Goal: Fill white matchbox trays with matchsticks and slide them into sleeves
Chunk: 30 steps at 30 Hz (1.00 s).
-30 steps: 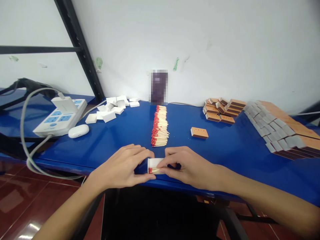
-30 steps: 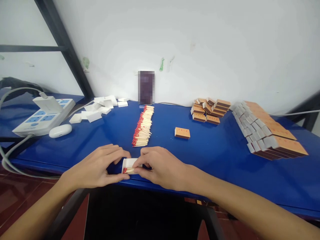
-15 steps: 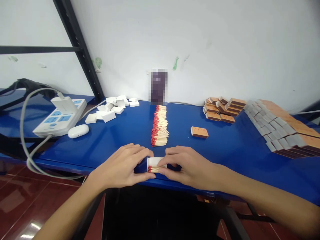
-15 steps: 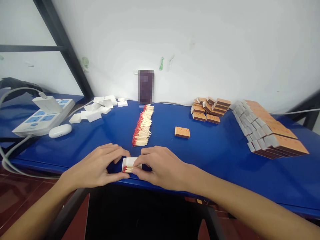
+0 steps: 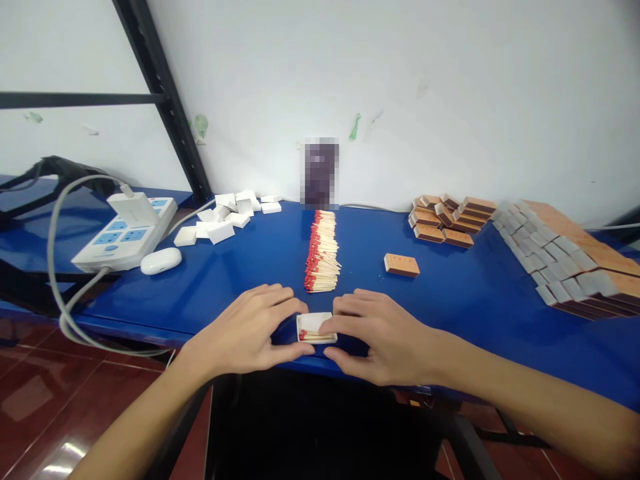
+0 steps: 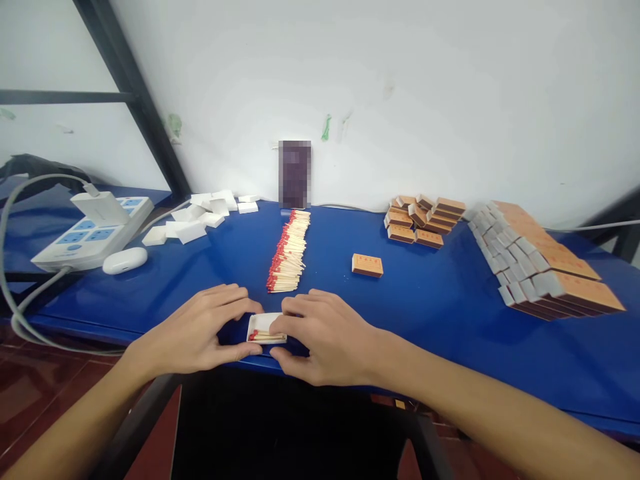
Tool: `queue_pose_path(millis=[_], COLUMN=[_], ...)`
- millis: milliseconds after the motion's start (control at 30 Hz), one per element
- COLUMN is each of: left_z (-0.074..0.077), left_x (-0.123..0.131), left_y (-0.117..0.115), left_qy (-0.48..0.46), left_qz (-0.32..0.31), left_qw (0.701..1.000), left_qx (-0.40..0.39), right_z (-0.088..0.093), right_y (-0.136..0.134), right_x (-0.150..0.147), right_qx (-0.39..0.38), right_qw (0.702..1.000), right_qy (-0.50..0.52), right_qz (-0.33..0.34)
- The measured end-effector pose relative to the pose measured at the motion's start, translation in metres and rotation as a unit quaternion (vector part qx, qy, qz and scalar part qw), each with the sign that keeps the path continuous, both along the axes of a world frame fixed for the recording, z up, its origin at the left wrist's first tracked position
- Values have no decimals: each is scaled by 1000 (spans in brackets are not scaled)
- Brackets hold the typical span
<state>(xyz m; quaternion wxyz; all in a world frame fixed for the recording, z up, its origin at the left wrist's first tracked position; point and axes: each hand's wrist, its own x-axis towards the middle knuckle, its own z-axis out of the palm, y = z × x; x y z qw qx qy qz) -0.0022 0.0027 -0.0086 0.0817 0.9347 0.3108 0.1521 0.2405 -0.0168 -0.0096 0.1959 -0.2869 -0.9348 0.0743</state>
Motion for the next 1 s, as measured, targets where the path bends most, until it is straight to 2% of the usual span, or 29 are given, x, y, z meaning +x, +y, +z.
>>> queue_pose_path(millis=[100,333,500,667,800,1000], left_z=[-1,2,1,-3,-3,-1], left_x=[0,-2,-3,-4,-5,-5], left_y=[0,-2,0,1,2,2], left_qy=[-21,-40,-49,-64,-66,-42], left_qz=[-10,-77,-87,-87,-84,-84], left_qw=[1000,996,995,994,994,996], left_qx=[13,0,16,21,11,-2], right_z=[-3,-6,-3,-2,-8,-13], right_y=[2,4,7,19,31,41], right_x=[-1,-1,2,9,11,5], right_qx=[11,36,42,62,51,58], right_qw=[1000,999,998,991,992,991], right_qy=[2,0,30,118,102,71], right_qz=[7,38,45,1,-63,-99])
